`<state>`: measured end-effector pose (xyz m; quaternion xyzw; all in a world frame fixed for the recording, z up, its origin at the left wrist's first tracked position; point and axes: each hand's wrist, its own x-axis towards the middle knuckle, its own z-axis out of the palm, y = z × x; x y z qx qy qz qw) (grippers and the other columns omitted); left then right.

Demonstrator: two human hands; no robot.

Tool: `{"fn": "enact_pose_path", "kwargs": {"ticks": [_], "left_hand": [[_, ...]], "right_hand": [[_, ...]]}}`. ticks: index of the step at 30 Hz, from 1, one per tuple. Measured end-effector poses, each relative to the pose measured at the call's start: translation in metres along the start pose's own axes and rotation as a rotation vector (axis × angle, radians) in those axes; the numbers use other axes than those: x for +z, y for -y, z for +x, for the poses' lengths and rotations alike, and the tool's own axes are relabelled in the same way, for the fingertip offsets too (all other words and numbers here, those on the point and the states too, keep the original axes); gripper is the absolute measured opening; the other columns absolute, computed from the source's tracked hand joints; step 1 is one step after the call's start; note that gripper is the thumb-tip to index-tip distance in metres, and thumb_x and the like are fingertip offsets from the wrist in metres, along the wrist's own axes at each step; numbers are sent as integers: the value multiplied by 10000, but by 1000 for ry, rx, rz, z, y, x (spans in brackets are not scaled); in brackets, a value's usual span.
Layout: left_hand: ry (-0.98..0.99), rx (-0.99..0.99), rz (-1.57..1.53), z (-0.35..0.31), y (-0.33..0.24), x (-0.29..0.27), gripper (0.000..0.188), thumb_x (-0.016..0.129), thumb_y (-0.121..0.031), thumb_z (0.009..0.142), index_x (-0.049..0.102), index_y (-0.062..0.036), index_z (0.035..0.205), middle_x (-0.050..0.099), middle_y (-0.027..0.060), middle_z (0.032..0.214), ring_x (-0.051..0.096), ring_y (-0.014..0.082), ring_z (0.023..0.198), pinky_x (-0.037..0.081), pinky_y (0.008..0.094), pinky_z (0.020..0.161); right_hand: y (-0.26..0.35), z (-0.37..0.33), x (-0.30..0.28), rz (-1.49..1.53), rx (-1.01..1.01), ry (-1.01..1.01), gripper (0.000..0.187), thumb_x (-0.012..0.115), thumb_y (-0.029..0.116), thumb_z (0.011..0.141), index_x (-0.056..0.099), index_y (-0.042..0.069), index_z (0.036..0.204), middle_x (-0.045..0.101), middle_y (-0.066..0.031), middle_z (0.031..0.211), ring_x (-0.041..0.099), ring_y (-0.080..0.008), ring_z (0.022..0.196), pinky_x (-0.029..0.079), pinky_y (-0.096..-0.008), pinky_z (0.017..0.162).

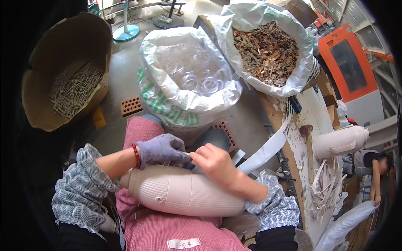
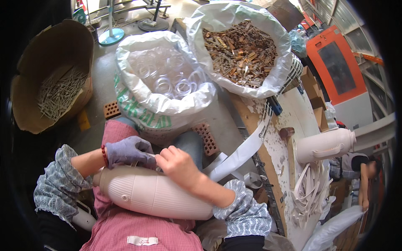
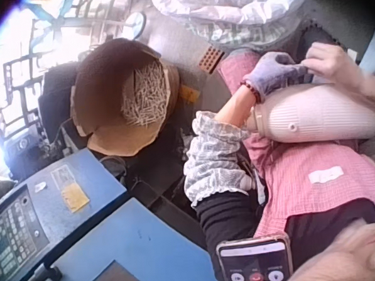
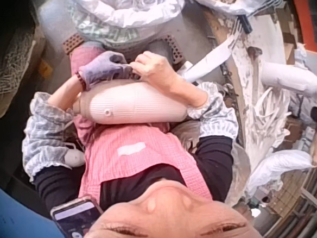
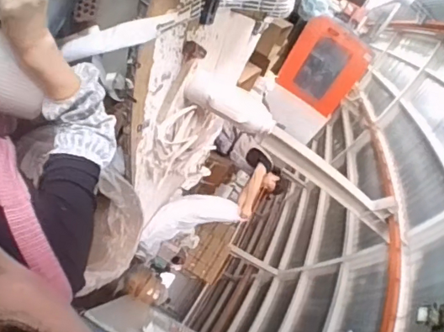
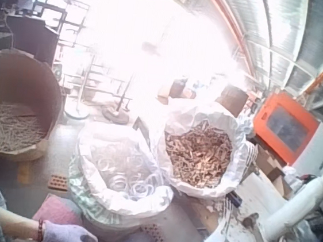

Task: The person assembles a beige thermos by inserting a small circular seal into the opening, wrapping the body with white tape, and securing the lid. The process is repeated for multiple units in a workshop setting.

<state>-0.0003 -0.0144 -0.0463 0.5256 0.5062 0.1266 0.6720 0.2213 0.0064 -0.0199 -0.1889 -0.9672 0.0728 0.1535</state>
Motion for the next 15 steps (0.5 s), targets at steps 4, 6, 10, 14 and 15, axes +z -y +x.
{"fn": "enact_pose_path", "kwargs": {"ticks": [4, 6, 10, 14, 15], "left_hand": [[-25, 110, -30, -2, 6, 8, 411, 744, -420, 800, 682, -39, 939, 671, 45, 787, 592, 107, 655, 470, 272, 594], [47, 64, -5, -19, -23, 8, 459, 736, -440, 801, 665, -33, 1002, 674, 73, 864, 602, 115, 736, 486, 298, 678], [-162, 799, 599, -37, -38, 12, 383, 737, -446, 764, 644, -121, 944, 609, 65, 804, 615, 252, 782, 481, 368, 700], [-184, 936, 933, -72, -41, 16, 386, 714, -447, 761, 590, -166, 996, 567, 25, 828, 599, 223, 806, 472, 371, 711], [-211, 950, 978, -76, -33, 17, 392, 711, -447, 764, 588, -169, 1011, 568, 23, 833, 600, 222, 809, 475, 373, 719]], "right_hand": [[-107, 32, -49, -76, 241, -256, 141, 690, 145, 828, 696, 28, 906, 683, -121, 837, 662, -259, 752, 540, -340, 684], [-175, 44, -80, -123, 561, -478, 188, 630, 150, 880, 714, 18, 983, 702, -152, 933, 678, -284, 824, 526, -356, 740], [-291, 57, -81, -476, 725, -407, 255, 685, 262, 815, 721, 65, 972, 693, -166, 951, 666, -322, 874, 517, -391, 783], [-322, 61, -96, -313, 801, -325, 212, 710, 225, 754, 746, 93, 917, 716, -119, 882, 689, -272, 816, 527, -367, 759], [-314, 62, -100, -258, 822, -322, 228, 712, 227, 755, 744, 83, 930, 720, -110, 889, 693, -247, 805, 524, -345, 749]]}}
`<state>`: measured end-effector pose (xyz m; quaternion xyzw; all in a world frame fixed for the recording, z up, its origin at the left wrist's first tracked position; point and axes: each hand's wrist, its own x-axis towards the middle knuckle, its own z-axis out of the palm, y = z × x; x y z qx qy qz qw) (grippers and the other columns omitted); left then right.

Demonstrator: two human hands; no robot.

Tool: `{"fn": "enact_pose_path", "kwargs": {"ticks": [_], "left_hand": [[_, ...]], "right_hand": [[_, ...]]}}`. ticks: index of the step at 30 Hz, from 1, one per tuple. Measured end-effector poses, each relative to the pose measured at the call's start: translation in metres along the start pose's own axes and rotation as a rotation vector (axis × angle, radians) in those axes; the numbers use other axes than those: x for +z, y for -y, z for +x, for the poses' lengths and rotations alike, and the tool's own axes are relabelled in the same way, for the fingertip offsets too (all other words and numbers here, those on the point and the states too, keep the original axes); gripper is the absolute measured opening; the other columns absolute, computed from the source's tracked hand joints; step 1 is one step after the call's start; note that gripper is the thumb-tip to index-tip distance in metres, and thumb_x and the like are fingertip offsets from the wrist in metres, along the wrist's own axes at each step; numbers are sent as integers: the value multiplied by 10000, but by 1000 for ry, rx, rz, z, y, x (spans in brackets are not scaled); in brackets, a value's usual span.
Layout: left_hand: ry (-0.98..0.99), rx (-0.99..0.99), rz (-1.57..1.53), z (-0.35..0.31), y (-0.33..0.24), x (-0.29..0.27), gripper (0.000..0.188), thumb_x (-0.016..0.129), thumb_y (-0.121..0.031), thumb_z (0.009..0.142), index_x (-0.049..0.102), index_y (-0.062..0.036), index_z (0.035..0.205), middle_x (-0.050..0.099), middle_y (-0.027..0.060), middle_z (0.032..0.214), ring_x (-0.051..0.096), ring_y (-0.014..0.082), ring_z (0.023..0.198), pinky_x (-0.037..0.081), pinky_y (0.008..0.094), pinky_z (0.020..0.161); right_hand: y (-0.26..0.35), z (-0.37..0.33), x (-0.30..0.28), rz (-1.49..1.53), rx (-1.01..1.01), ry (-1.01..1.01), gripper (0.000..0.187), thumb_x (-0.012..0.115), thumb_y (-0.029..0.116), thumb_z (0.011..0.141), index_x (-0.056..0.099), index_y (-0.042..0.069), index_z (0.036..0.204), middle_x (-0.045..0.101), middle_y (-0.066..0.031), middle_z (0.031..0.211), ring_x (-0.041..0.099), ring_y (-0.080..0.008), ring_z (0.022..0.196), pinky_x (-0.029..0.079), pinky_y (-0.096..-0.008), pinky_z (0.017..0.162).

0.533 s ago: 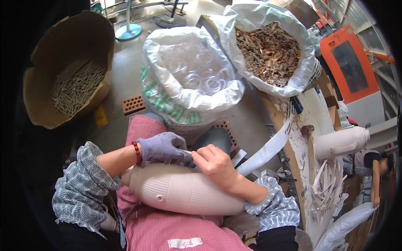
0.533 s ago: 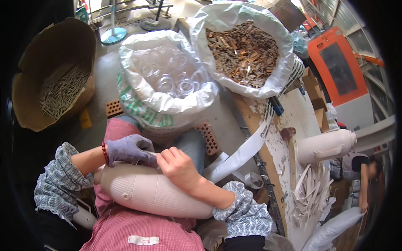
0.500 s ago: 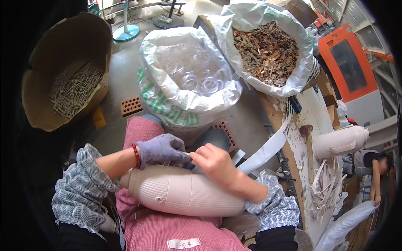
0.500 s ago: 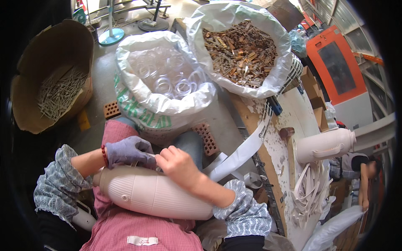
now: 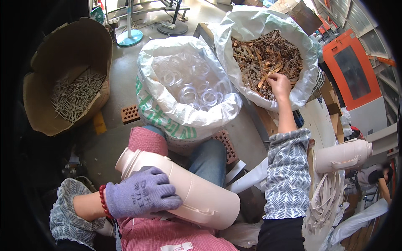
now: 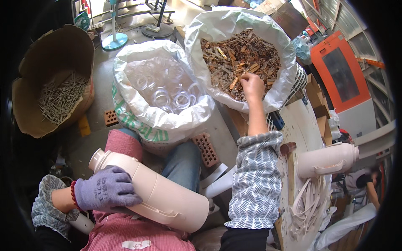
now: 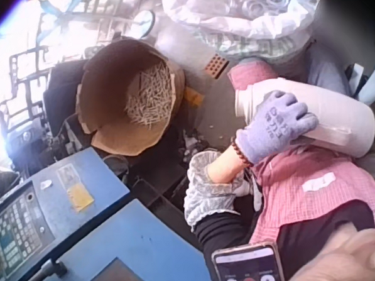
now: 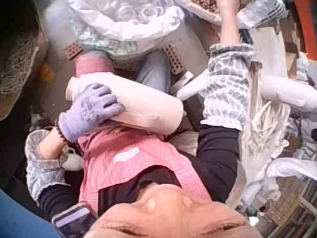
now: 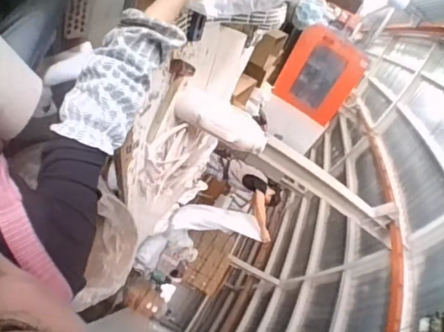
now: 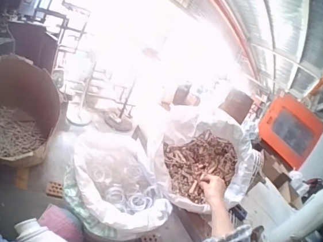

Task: The person assembles a beige thermos by inserting a small circular seal into the opening, wrapping the body with white tape, and securing the lid. The process is repeated for multiple units in a workshop setting.

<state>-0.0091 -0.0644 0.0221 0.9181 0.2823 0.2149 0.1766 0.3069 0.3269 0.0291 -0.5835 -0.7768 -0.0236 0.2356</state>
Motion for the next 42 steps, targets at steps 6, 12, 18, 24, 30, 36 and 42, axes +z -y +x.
{"fn": "enact_pose_path", "kwargs": {"ticks": [6, 12, 18, 24, 30, 36, 42], "left_hand": [[-88, -223, -312, -21, -3, -19, 373, 700, -352, 801, 627, -174, 1120, 617, 52, 950, 619, 258, 871, 497, 403, 758], [-481, -174, 143, 2, 1, 2, 302, 647, -123, 780, 622, -121, 1082, 619, 71, 1006, 634, 249, 855, 512, 355, 728], [-356, -234, -56, -28, -27, 10, 260, 678, -182, 768, 616, -96, 1005, 627, 76, 911, 634, 255, 824, 512, 374, 709], [-420, -302, -291, -73, -64, 36, 645, 792, -239, 703, 510, -102, 1266, 537, 166, 1279, 610, 339, 1030, 506, 422, 862], [-492, -342, -234, -86, -69, 55, 577, 759, -180, 716, 536, -122, 1246, 525, 162, 1316, 607, 329, 1054, 503, 423, 885], [-494, -330, -218, -87, -67, 56, 547, 747, -208, 720, 556, -123, 1226, 529, 150, 1313, 613, 313, 1040, 504, 413, 876], [-331, -168, -37, -75, -57, 46, 530, 747, -231, 666, 600, -109, 1161, 582, 88, 1134, 594, 275, 942, 464, 412, 864]], "right_hand": [[84, -100, -38, 984, 202, 387, 184, 651, 64, 871, 695, 14, 1043, 668, -4, 837, 547, -40, 640, 412, -171, 552], [175, -247, -59, 1259, 149, 1065, 182, 652, -2, 846, 682, -5, 1025, 668, -17, 786, 523, -33, 593, 398, -176, 515], [204, -285, -78, 885, -360, 908, 204, 732, -23, 773, 702, -8, 974, 667, -75, 899, 620, -103, 745, 502, -240, 641], [212, -301, -86, 857, -518, 1153, 174, 738, 61, 788, 708, 2, 949, 649, -90, 785, 639, -181, 704, 499, -279, 624], [218, -302, -88, 822, -520, 1298, 183, 709, 169, 832, 694, 44, 965, 624, -97, 801, 623, -250, 738, 488, -334, 651], [220, -305, -89, 863, -550, 1266, 176, 718, 92, 818, 703, 12, 973, 623, -91, 759, 609, -184, 657, 479, -292, 593], [213, -311, -93, 762, -725, 1023, 318, 725, 226, 805, 653, 34, 1048, 628, -97, 828, 619, -277, 755, 501, -363, 680]]}}
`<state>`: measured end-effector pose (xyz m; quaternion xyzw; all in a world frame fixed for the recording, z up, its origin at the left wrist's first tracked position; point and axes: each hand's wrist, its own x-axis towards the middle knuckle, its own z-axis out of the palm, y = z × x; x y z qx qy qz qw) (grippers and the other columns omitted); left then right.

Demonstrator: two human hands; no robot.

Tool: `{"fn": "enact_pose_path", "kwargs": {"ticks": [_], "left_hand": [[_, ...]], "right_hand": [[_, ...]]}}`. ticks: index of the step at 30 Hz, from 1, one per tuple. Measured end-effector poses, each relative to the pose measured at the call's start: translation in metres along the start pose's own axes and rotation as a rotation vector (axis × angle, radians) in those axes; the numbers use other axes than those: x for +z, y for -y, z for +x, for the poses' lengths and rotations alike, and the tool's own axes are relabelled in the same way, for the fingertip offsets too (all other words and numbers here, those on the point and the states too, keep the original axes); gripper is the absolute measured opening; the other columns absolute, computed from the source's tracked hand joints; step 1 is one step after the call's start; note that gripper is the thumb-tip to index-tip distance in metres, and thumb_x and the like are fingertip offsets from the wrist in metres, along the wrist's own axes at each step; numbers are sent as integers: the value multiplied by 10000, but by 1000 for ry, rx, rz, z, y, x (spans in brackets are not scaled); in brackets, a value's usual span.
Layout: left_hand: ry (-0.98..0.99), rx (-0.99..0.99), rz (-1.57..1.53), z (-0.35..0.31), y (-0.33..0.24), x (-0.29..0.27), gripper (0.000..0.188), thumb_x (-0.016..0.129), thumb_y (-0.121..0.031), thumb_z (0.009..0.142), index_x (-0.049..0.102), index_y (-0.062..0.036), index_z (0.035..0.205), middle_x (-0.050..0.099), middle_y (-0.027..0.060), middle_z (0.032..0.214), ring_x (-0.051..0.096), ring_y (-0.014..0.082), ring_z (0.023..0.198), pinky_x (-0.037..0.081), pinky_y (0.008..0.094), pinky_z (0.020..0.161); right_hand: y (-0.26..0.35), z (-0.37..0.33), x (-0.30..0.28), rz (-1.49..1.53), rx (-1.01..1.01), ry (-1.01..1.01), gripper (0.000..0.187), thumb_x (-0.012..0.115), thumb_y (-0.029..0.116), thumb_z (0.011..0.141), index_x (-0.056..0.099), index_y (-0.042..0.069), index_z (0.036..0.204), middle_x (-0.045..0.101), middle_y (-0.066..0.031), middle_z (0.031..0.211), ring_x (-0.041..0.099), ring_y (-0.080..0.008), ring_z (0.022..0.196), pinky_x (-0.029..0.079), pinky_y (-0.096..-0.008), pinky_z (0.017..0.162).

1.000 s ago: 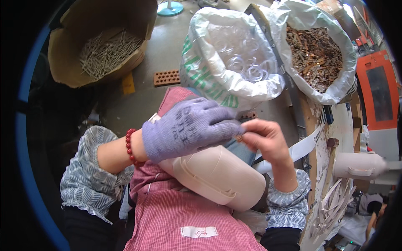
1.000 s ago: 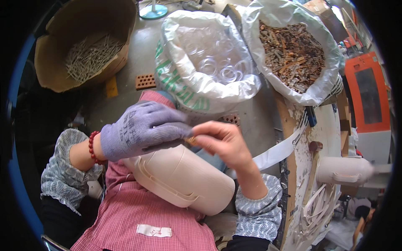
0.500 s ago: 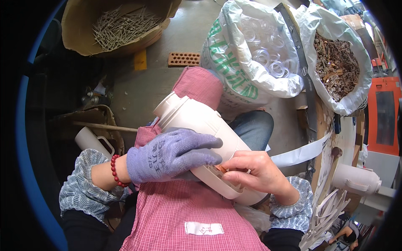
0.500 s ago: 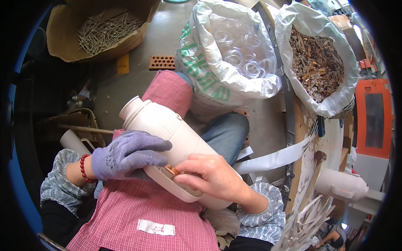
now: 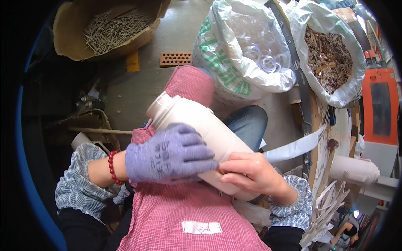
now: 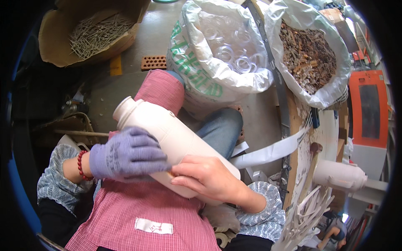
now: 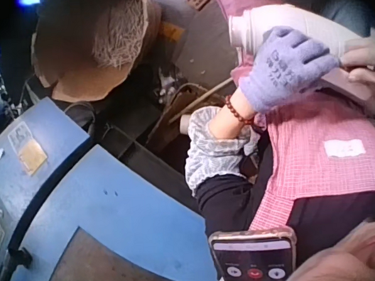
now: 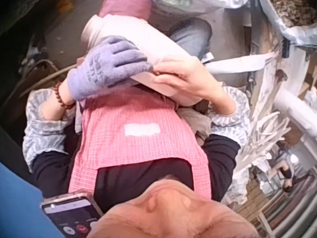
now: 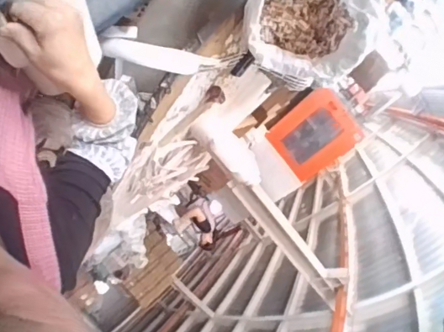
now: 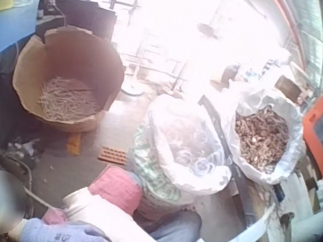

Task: The person assembles a beige thermos by inserting a small circular seal into the opening, wrapping the body with white tape, and securing the lid. The process is repeated for multiple units in a workshop setting.

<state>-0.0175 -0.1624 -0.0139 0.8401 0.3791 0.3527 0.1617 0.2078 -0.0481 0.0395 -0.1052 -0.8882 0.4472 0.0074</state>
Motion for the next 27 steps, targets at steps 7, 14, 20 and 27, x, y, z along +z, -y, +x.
{"fn": "enact_pose_path", "kwargs": {"ticks": [7, 14, 20, 27], "left_hand": [[28, -129, -58, 63, 33, -15, 470, 766, -258, 730, 620, -90, 1144, 613, 114, 1115, 583, 315, 1066, 435, 443, 980], [93, -362, -374, 112, 57, -2, 322, 595, -153, 935, 583, -21, 1229, 599, 121, 1227, 558, 235, 1136, 422, 339, 998], [204, -287, -602, 189, 32, 13, 351, 594, -187, 932, 582, 13, 1221, 609, 113, 1210, 565, 181, 1102, 437, 299, 964], [281, -257, -280, 209, 104, 43, 300, 480, -119, 939, 611, -2, 1183, 613, 146, 1189, 594, 228, 1070, 461, 320, 944]], "right_hand": [[-24, -53, -3, -209, 103, -448, 394, 763, 126, 719, 629, -20, 1059, 666, -100, 803, 640, -198, 673, 504, -307, 613], [-32, -109, -17, 187, 538, -710, 205, 631, 196, 931, 632, 7, 1010, 666, -35, 757, 620, -83, 685, 494, -237, 635], [-70, -200, 5, 335, 524, -931, 344, 538, 265, 993, 594, -16, 1184, 631, -14, 875, 567, -84, 793, 466, -233, 704], [-12, -406, 187, 570, 1385, -964, 187, 593, 149, 914, 684, -5, 858, 663, -42, 728, 622, -84, 678, 467, -246, 631]]}}
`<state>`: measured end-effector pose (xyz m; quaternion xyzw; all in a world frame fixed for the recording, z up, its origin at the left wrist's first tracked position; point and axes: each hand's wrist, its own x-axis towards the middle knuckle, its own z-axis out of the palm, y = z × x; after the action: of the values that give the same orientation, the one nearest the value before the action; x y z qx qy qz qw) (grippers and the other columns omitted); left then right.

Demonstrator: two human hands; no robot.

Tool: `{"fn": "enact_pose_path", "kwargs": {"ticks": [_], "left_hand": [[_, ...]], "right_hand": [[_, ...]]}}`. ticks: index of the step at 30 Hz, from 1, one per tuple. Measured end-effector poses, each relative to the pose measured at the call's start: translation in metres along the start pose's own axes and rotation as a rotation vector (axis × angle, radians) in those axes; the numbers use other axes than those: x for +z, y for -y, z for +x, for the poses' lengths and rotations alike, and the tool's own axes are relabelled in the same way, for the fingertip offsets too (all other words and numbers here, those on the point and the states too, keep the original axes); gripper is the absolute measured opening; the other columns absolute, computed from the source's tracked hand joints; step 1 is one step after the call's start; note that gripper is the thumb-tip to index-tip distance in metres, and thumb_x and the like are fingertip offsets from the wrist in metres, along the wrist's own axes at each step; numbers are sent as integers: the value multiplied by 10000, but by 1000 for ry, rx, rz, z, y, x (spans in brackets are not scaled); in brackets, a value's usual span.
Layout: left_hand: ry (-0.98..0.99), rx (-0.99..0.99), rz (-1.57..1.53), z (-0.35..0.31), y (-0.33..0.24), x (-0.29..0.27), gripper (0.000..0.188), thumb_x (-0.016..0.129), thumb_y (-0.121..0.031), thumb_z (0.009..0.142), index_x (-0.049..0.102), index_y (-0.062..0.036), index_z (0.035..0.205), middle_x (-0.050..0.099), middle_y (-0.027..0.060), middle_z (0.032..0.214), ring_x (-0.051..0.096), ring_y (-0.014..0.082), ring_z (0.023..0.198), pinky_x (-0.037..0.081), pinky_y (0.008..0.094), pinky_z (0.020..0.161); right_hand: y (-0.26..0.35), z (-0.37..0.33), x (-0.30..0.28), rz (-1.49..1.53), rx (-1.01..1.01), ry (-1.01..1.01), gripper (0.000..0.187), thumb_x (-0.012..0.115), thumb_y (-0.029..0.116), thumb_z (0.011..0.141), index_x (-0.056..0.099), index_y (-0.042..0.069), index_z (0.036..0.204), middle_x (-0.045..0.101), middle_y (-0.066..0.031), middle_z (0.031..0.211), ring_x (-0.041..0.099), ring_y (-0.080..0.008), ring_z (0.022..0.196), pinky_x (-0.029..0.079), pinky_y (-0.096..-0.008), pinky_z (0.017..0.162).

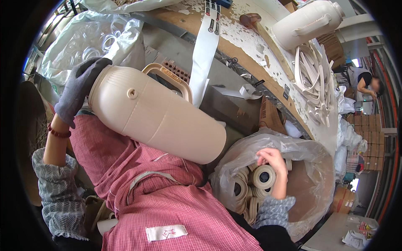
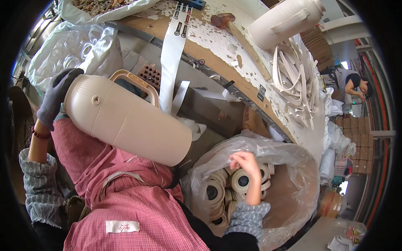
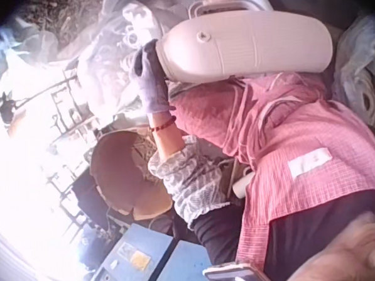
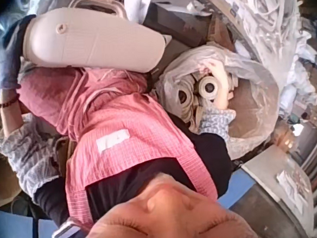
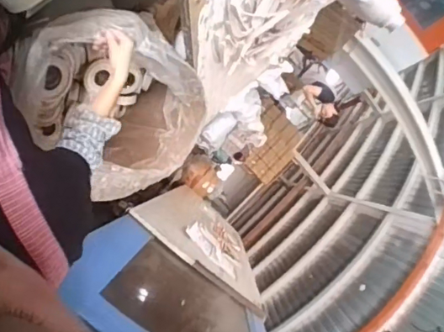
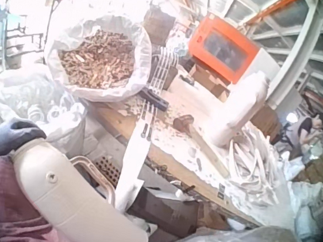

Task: The person assembles a beige thermos by inserting a small circular seal into the opening, wrapping the body with white tape, and securing the lid. The process is repeated for multiple units in a workshop setting.

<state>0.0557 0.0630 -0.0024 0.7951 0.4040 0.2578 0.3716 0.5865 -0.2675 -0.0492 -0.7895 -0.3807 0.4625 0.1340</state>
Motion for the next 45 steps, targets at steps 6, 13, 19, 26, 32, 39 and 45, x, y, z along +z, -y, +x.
{"fn": "enact_pose_path", "kwargs": {"ticks": [6, 13, 19, 26, 32, 39, 45], "left_hand": [[-203, -179, -240, -32, 42, 3, 321, 516, -169, 951, 603, 13, 1201, 627, 101, 1185, 594, 175, 1075, 464, 293, 941], [-315, -109, -3, -44, 72, -10, 376, 506, -91, 915, 529, -30, 1285, 569, 178, 1276, 551, 279, 1176, 433, 340, 1001], [-432, -104, -15, -71, 84, -37, 357, 522, -102, 914, 552, -7, 1256, 587, 175, 1242, 582, 253, 1115, 454, 322, 957], [-656, -225, -713, -73, 81, -52, 393, 551, -317, 953, 615, 13, 1157, 651, 80, 1087, 600, 153, 980, 460, 274, 866], [-846, -259, -852, -119, 113, -87, 400, 552, -248, 950, 565, 10, 1255, 599, 127, 1208, 571, 191, 1093, 454, 301, 927], [-837, -69, 72, -210, 95, -110, 527, 629, -258, 837, 528, 32, 1266, 585, 176, 1242, 558, 278, 1156, 430, 373, 999], [-919, -241, -591, -207, 104, -98, 338, 570, -166, 863, 581, 5, 1154, 634, 160, 1140, 604, 300, 1055, 472, 373, 925]], "right_hand": [[-94, 3, 7, 821, -277, -101, 154, 627, 48, 881, 652, -33, 1010, 689, -112, 925, 638, -174, 892, 476, -294, 792], [-230, 55, 58, -213, -29, -548, 613, 744, 105, 754, 498, -9, 1304, 555, -247, 1261, 546, -404, 1136, 452, -423, 935], [-9, -35, -3, -700, 135, -498, 223, 698, 176, 790, 700, 50, 974, 687, -204, 950, 675, -333, 887, 514, -418, 796], [109, -27, 47, 918, -676, 334, 706, 695, 602, 777, 531, 42, 1173, 610, -123, 1150, 618, -213, 1025, 535, -361, 852], [173, 39, 260, -356, -1165, 386, 522, 583, 329, 931, 468, 41, 1351, 461, -195, 1294, 426, -341, 1215, 332, -417, 1057], [208, -3, 208, -232, -1152, 933, 641, 686, 294, 849, 448, 67, 1400, 433, -168, 1308, 463, -319, 1175, 372, -381, 1014], [189, 77, 144, 677, -644, 456, 420, 606, 215, 886, 574, -18, 1235, 635, -98, 1180, 610, -179, 1042, 507, -340, 923]]}}
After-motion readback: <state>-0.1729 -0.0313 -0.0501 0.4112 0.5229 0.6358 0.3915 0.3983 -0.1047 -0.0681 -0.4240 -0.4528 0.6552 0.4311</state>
